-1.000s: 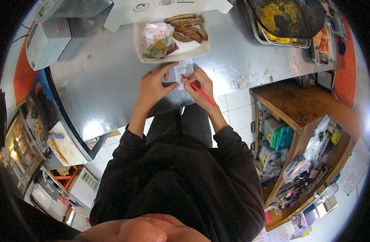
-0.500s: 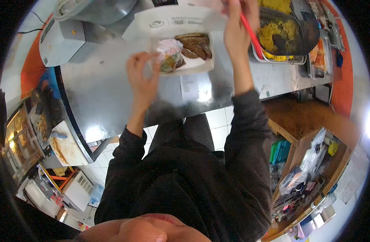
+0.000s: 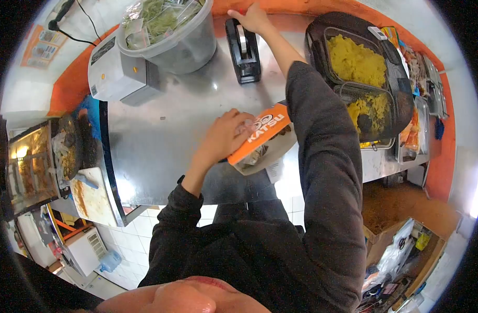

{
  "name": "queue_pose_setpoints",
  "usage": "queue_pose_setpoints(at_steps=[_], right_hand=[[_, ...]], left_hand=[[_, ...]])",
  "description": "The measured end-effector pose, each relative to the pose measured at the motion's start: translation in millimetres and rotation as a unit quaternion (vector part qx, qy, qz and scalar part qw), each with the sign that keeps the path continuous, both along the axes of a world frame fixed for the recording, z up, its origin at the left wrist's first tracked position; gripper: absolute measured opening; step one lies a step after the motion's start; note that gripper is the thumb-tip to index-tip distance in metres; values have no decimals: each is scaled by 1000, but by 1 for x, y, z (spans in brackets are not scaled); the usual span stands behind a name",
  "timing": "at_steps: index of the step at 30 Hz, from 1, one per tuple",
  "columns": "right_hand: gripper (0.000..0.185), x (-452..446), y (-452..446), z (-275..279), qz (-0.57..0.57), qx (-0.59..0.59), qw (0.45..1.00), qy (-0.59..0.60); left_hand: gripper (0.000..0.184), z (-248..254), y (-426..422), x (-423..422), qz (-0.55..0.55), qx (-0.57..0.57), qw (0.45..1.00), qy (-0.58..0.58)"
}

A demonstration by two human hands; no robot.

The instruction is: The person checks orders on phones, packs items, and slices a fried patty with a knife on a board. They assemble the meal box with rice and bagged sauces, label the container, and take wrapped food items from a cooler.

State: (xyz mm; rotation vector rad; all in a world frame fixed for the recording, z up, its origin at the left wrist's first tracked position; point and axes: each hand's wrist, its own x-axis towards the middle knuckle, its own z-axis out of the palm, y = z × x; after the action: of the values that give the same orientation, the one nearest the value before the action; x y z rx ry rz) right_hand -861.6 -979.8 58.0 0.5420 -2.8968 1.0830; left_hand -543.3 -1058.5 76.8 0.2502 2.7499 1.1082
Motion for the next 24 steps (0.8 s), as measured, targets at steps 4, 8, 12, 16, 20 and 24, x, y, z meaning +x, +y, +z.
queue_pose_setpoints(at_steps=[4, 8, 12, 16, 20, 24], right_hand=[[53, 44, 16, 18, -42, -157, 903, 396], [35, 122, 90, 45, 91, -27, 994, 61], [37, 191, 154, 16, 176, 106, 971, -121], [45, 269, 164, -16, 115, 192, 968, 115], [49, 302, 156, -46, 36, 145, 977, 151], [43, 324, 150, -40, -68, -22, 992, -106]], left_hand=[[46, -19, 27, 19, 34, 115, 993, 13], [52, -16, 61, 43, 64, 91, 994, -15], [59, -42, 94, 57, 74, -112, 985, 104], [63, -69, 78, 56, -68, -111, 975, 179], [63, -63, 77, 105, 130, -134, 977, 106], [61, -87, 73, 110, 306, 163, 934, 90]])
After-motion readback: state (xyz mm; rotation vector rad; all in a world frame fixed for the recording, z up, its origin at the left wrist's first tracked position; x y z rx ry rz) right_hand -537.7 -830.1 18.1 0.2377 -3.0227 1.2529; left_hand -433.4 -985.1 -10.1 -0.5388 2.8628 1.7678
